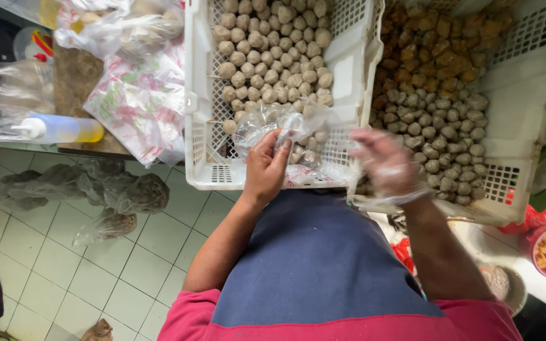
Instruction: The person packs meatballs from white plastic baskets into clear plastic bags, holding a bag open in one hand while transferring meatballs with the other gloved hand. They occasionally adjust the bag, add more meatballs, and at the end gather and tie the filled bag closed.
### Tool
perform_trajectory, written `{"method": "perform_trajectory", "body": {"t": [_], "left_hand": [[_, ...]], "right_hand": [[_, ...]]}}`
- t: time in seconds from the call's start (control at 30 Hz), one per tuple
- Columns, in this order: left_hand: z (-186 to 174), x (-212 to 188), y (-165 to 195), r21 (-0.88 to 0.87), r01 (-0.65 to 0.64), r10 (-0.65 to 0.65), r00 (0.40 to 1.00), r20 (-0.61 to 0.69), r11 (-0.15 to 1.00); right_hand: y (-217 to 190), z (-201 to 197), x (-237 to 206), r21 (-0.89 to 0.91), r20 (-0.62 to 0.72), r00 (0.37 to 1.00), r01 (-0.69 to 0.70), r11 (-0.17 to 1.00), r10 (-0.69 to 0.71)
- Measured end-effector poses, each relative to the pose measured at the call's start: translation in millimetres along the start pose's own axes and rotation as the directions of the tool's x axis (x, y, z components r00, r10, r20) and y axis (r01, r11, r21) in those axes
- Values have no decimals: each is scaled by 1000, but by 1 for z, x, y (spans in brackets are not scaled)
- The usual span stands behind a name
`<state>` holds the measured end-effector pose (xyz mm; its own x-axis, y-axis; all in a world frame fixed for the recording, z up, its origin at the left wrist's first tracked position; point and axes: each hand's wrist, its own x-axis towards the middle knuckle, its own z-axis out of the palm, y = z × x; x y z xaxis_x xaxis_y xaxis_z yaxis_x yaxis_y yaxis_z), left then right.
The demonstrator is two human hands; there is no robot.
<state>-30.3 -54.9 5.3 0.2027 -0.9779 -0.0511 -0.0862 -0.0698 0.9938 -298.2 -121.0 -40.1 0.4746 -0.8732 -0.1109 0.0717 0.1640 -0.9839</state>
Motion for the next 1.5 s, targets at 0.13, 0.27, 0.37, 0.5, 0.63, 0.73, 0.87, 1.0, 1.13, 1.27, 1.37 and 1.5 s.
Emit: {"method": "perform_trajectory", "body": {"t": [0.13, 0.27, 0.37, 0.5, 0.63, 0.73, 0.87, 1.0, 1.13, 1.27, 1.37, 1.5], "left_hand": [[12, -2, -13, -147, 51, -52, 999, -1, 988], [16, -3, -20, -168, 71, -72, 997, -4, 983], [14, -1, -21, -245, 115, -118, 993, 2, 963], [14, 2, -22, -223, 113, -119, 993, -15, 968], [16, 3, -23, -242, 107, -111, 994, -5, 964], [17, 2, -25, -229, 96, -101, 995, -11, 969], [16, 3, -25, -219, 55, -60, 998, -16, 974], [15, 4, -24, -203, 60, -66, 998, -21, 977], [16, 5, -23, -218, 81, -82, 997, 2, 973], [17, 3, -21, -216, 72, -71, 997, 12, 974], [16, 2, -19, -195, 72, -72, 997, 5, 978], [16, 4, -18, -207, 64, -63, 998, 10, 976]], "right_hand": [[15, -105, -7, -522, -439, 889, -133, 843, -132], [22, -157, 12, -905, -221, 972, -173, 387, -81], [23, -136, 38, -990, -80, 989, -94, 110, 124], [26, -93, 66, -959, 51, 923, 151, -238, 381], [25, -96, 72, -987, -49, 911, 17, -157, 409], [17, -124, 62, -990, -138, 895, -123, -62, 425], [-8, -133, 41, -927, -221, 907, -310, 212, 358], [-41, -84, 18, -459, -356, 774, -633, 623, 525], [-49, -22, 10, -236, 292, 870, -338, 911, 398], [-41, -21, 20, -510, 169, 981, 171, 843, -96], [-31, -68, 35, -747, -258, 952, -304, 591, 163], [-7, -128, 51, -910, -323, 907, -376, 173, 269]]}}
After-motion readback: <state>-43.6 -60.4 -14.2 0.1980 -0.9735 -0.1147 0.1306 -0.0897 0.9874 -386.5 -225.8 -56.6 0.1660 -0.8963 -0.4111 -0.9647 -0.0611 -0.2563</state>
